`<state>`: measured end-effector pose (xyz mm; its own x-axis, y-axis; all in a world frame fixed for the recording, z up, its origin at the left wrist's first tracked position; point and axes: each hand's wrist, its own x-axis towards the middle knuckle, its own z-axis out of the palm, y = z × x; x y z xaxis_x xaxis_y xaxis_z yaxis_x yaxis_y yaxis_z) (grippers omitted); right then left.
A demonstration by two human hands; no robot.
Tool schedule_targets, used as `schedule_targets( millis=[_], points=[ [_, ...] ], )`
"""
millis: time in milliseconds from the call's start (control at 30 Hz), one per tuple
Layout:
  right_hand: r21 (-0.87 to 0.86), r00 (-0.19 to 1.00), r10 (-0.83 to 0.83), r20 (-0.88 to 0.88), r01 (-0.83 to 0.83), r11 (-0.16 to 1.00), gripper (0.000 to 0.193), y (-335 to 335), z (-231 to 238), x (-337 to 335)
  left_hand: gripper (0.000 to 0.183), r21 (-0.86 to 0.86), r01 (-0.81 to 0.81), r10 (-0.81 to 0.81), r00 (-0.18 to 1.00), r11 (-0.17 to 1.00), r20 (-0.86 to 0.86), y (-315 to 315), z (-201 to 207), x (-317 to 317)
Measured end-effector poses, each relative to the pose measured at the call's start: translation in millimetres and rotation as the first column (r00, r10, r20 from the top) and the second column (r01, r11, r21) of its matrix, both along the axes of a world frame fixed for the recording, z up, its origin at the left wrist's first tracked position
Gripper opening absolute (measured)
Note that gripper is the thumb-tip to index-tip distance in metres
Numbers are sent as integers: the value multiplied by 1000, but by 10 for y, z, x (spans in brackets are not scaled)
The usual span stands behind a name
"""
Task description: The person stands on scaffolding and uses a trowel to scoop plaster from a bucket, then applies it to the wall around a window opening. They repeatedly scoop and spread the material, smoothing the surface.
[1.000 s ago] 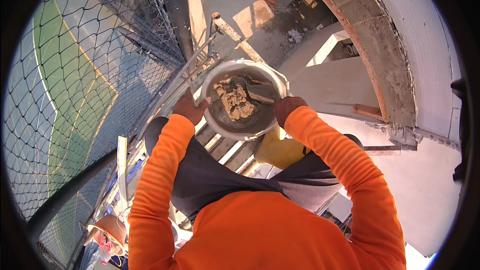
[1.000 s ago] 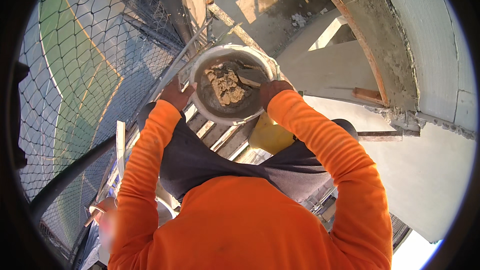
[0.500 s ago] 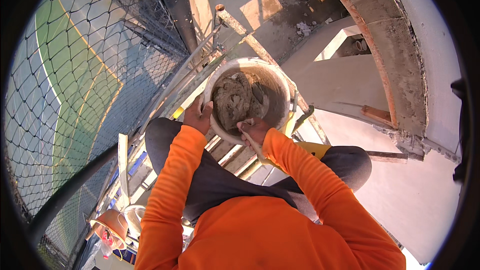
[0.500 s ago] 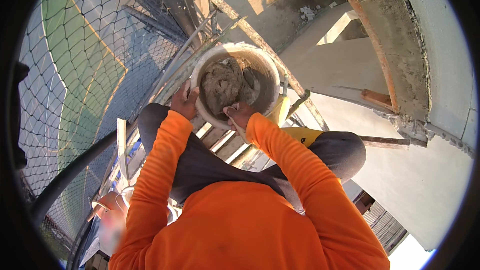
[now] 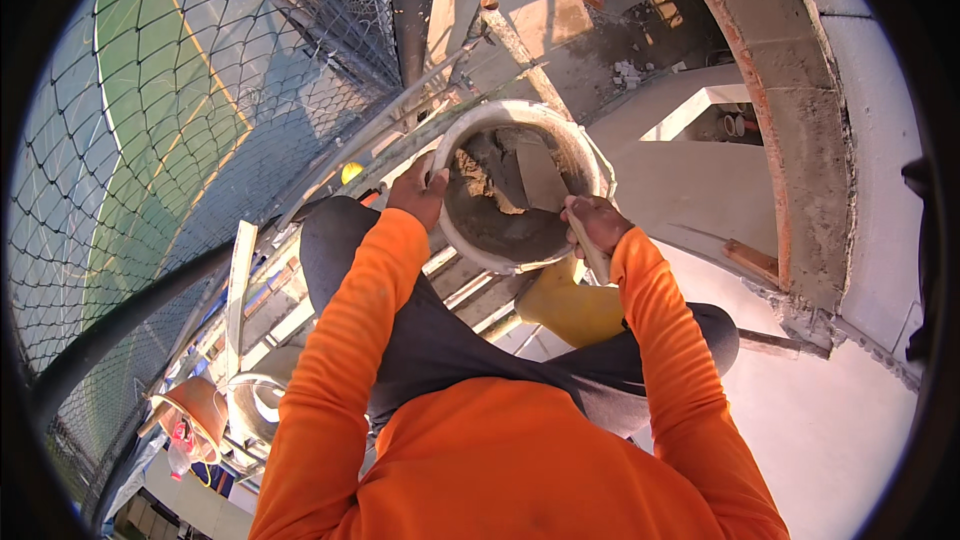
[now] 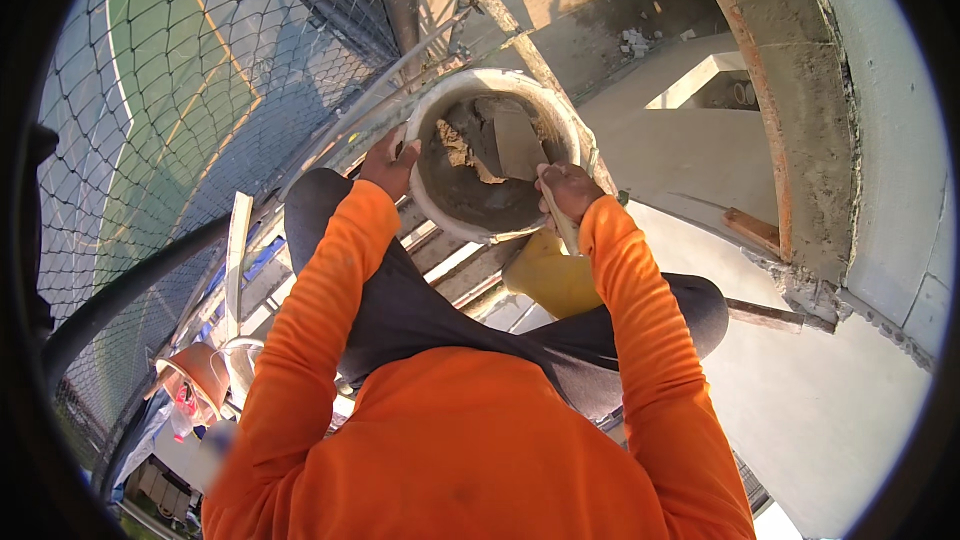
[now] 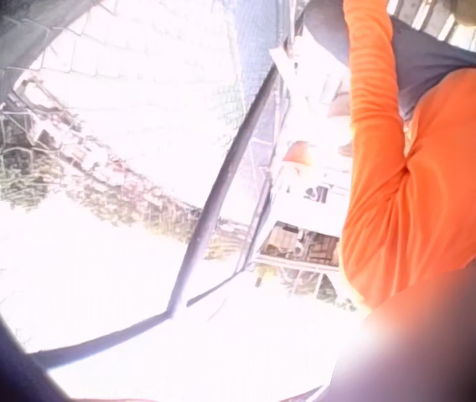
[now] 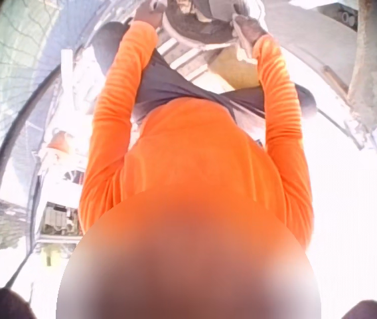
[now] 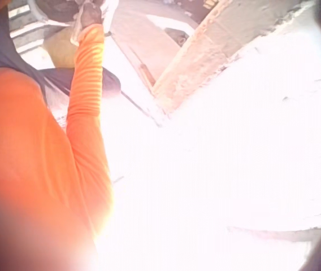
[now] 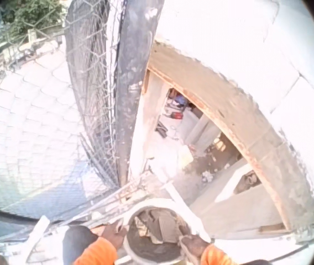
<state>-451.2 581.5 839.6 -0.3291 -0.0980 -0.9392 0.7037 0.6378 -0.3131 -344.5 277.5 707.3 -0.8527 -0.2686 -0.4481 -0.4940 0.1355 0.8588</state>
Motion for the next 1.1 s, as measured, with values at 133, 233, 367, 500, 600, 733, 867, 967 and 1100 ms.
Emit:
schedule_targets(
  millis=[133, 233, 367, 500, 600, 733, 867, 967, 1100],
  points=[
    [141, 951, 308, 1, -305, 942, 47, -492, -740, 235, 66, -105, 7, 0, 998, 994, 66, 4, 220, -14],
    [312, 464, 885, 34, -846, 432, 46, -489, -562, 30, 71, -75, 36, -22, 984, 997, 177, -12, 312, -49],
    [431, -87, 965, 248, -882, -190, 43, -474, 144, -627, 72, 44, -7, -1, 984, 999, 179, -48, 282, -73],
    [484, 25, 987, 162, -873, -57, 43, -620, -3, -358, 73, 90, -48, 29, 979, 995, 203, -6, 200, -42],
    [465, 151, 988, 29, -877, 121, 46, -527, -401, 13, 70, -173, 7, 11, 995, 985, 103, 68, 189, -6],
    [444, 171, 981, -90, -875, 193, 47, -392, -633, 163, 71, -72, -14, 27, 985, 997, 173, 54, 241, 2],
    [224, 702, 708, -72, -681, 698, 38, -679, -655, 260, 69, -5, -3, 4, 980, 1000, 199, 26, 269, 3],
    [89, 920, 391, -11, -389, 917, 34, -805, -653, 391, 67, -72, 2, 10, 986, 997, 165, 27, 246, 12],
    [-209, 985, -32, 171, 67, 976, 37, -628, -750, 450, 62, -40, -29, 34, 989, 999, 145, 25, 175, 27]
  ],
)
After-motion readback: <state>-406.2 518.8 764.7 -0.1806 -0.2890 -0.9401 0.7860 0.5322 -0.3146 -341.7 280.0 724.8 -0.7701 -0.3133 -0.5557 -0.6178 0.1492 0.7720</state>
